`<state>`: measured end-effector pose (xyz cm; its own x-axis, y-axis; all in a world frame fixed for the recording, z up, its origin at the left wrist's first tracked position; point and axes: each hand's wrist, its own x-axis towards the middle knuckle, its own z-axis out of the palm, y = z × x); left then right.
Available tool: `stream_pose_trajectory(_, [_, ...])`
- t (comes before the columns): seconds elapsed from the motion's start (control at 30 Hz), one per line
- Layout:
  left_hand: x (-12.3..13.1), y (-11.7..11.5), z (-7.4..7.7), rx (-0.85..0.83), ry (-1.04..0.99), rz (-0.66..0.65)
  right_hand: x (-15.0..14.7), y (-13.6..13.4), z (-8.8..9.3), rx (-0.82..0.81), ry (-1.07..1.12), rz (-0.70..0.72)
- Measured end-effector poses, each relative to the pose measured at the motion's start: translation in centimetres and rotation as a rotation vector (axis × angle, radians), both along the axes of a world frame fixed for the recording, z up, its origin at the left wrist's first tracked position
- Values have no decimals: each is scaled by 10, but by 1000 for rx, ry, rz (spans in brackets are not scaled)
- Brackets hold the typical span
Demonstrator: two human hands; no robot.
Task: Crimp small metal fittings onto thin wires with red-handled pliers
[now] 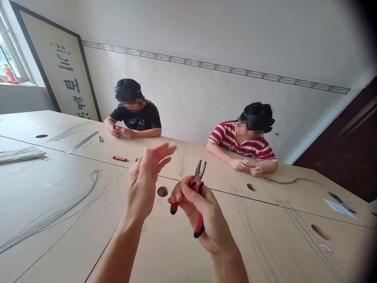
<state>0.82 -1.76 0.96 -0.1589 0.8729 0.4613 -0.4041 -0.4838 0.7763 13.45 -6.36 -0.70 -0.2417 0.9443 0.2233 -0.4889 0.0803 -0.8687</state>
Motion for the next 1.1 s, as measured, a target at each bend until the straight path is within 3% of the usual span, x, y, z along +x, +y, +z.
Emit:
stream_pose_trajectory(0.13, [1, 2, -6, -116, 372, -144, 5, -1, 2, 98, -220, -117])
stream_pose_trajectory(0.27, [3, 2, -10, -156, 618, -327, 9, -1, 4, 165, -238, -161])
stream_pose_trajectory(0.47, [9, 1, -10, -122, 704, -426, 13, 0, 4, 170, -157, -188])
stream_pose_trajectory(0.7, [3, 4, -13, -127, 802, -502, 20, 3, 8, 132, 30, -82])
stream_pose_trajectory(1.1, [2, -1, -10, -210, 863, -532, 40, 13, 7, -7, 206, -25])
